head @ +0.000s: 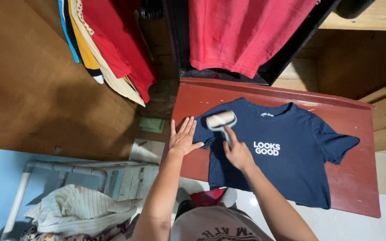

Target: The person uses a lint roller to roll over three t-shirts laid on a small table. They roll a red and beige patterned shirt, then a navy blue shirt, and finally a black shirt. After rolling each shirt, the person places it on a hanger and hangs it in a wooden wardrobe.

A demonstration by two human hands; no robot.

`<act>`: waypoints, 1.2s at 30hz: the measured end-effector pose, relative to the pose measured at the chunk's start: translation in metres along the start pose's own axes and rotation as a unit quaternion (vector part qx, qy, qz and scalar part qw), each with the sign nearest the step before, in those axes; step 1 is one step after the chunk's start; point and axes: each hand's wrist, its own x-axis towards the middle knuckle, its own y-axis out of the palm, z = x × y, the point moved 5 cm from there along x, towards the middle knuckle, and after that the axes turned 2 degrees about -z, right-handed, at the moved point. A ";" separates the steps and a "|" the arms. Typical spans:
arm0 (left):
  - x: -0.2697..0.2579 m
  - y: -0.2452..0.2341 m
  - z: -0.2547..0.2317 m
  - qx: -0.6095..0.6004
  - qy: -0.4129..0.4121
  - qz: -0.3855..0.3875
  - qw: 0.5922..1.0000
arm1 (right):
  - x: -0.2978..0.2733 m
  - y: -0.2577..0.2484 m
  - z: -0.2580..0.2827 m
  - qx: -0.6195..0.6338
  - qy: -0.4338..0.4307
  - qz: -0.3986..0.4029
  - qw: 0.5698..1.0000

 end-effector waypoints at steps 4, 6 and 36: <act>-0.009 0.008 -0.003 0.011 0.003 -0.080 0.997 | 0.002 -0.006 0.009 0.095 -0.050 -0.006 0.994; -0.016 0.015 -0.003 0.015 -0.005 -0.088 0.996 | -0.021 -0.006 0.003 0.097 0.013 0.041 0.994; -0.021 0.020 0.003 -0.079 -0.093 -0.020 0.992 | -0.035 0.012 0.010 -0.055 0.010 0.084 0.995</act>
